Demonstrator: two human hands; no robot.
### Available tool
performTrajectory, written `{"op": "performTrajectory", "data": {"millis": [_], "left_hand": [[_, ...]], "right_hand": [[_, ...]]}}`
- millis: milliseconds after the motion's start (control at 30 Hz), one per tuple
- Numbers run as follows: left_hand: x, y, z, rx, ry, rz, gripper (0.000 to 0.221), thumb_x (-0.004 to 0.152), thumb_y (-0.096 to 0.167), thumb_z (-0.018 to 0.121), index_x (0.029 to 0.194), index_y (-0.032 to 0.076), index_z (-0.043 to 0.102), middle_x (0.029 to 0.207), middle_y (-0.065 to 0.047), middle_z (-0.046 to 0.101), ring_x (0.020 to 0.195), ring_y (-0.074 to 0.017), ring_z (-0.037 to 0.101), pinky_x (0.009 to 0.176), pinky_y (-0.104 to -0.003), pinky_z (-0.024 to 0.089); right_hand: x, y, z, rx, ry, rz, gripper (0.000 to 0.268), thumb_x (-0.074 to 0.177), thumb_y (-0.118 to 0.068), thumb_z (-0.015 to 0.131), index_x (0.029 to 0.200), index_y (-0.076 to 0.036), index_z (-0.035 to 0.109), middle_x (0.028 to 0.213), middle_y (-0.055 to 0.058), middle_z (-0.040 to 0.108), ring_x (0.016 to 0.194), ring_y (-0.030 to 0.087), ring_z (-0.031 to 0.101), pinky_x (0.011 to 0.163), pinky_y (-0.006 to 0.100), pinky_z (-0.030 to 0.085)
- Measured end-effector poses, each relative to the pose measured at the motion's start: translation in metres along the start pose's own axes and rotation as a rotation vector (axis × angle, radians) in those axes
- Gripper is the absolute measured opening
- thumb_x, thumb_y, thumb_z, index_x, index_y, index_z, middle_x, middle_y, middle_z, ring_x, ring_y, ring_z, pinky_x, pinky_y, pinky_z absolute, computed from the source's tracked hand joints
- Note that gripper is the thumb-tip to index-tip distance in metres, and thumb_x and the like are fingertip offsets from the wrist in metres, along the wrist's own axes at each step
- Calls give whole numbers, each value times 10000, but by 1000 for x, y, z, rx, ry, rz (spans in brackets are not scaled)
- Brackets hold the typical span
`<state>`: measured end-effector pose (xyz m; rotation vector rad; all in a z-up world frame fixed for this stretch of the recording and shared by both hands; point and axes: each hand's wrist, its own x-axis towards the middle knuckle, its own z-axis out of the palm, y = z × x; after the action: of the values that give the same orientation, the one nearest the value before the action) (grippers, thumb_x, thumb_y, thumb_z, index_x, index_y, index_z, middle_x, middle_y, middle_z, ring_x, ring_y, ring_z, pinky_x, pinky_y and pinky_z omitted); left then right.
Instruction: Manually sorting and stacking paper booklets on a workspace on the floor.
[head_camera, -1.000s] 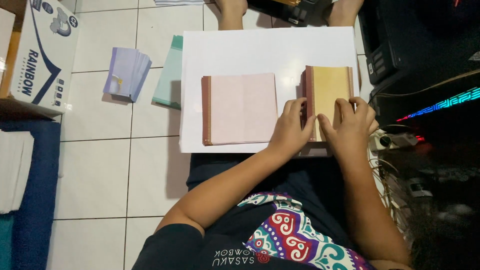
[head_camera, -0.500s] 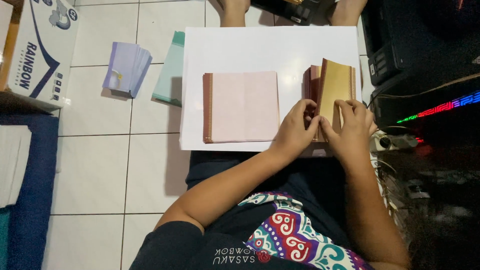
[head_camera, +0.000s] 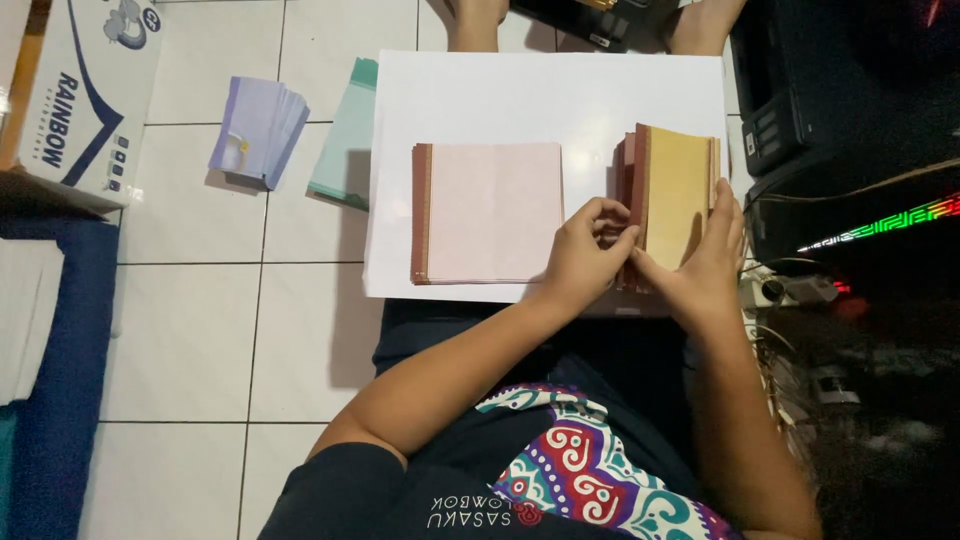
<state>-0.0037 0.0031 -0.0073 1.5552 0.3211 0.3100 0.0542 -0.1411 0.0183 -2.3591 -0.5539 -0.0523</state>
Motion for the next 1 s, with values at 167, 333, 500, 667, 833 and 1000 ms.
{"op": "performTrajectory", "data": {"millis": [167, 333, 500, 667, 833, 1000], "left_hand": [[-4, 14, -8, 194, -22, 50, 252, 950, 182, 660, 1167, 67, 603, 1209, -209, 675, 1119, -382, 693, 878, -424, 619], [-13, 37, -14, 345, -32, 160, 336, 941, 158, 645, 1220, -19, 583, 1340, -293, 562, 1202, -467, 626, 932, -478, 611], [-10, 34, -14, 270, -57, 121, 297, 907, 166, 637, 1151, 7, 579, 1043, -120, 657, 846, -188, 669, 757, -302, 579], [-6, 23, -10, 176, -72, 58, 211, 905, 137, 649, 1062, -4, 651, 793, -59, 668, 638, -114, 582, 590, -245, 509], [-4, 30, -24, 144, -37, 55, 257, 883, 204, 672, 999, -17, 734, 758, -89, 723, 627, -140, 638, 569, -252, 528], [-6, 37, -49, 176, -73, -25, 533, 924, 313, 570, 1312, -51, 604, 1257, -207, 679, 970, -242, 711, 827, -330, 600]], "right_hand": [[1, 11, 5, -47, 4, 29, 1119, 762, -260, 887, 1605, -34, 187, 1531, 322, 303, 1397, 542, 344, 1111, 705, 244], [0, 28, 1, 78, 66, -40, 1135, 781, -56, 873, 1613, -35, 101, 1484, 331, 239, 1338, 627, 382, 1118, 666, 399], [4, 24, -25, 146, -26, -36, 714, 874, 42, 634, 1491, 86, 279, 1356, 354, 476, 1214, 433, 536, 991, 507, 465], [1, 13, -58, -4, 17, 204, 396, 958, 9, 541, 1341, 92, 597, 1157, 285, 667, 949, 356, 659, 755, 438, 534], [-10, -8, -100, -119, 97, 252, 346, 1074, -21, 626, 1391, 116, 624, 1099, 341, 682, 874, 405, 697, 669, 482, 580], [-14, -7, -115, 198, 14, -36, 342, 1096, 113, 556, 1417, 228, 534, 1176, 346, 613, 935, 346, 607, 822, 409, 524]]}}
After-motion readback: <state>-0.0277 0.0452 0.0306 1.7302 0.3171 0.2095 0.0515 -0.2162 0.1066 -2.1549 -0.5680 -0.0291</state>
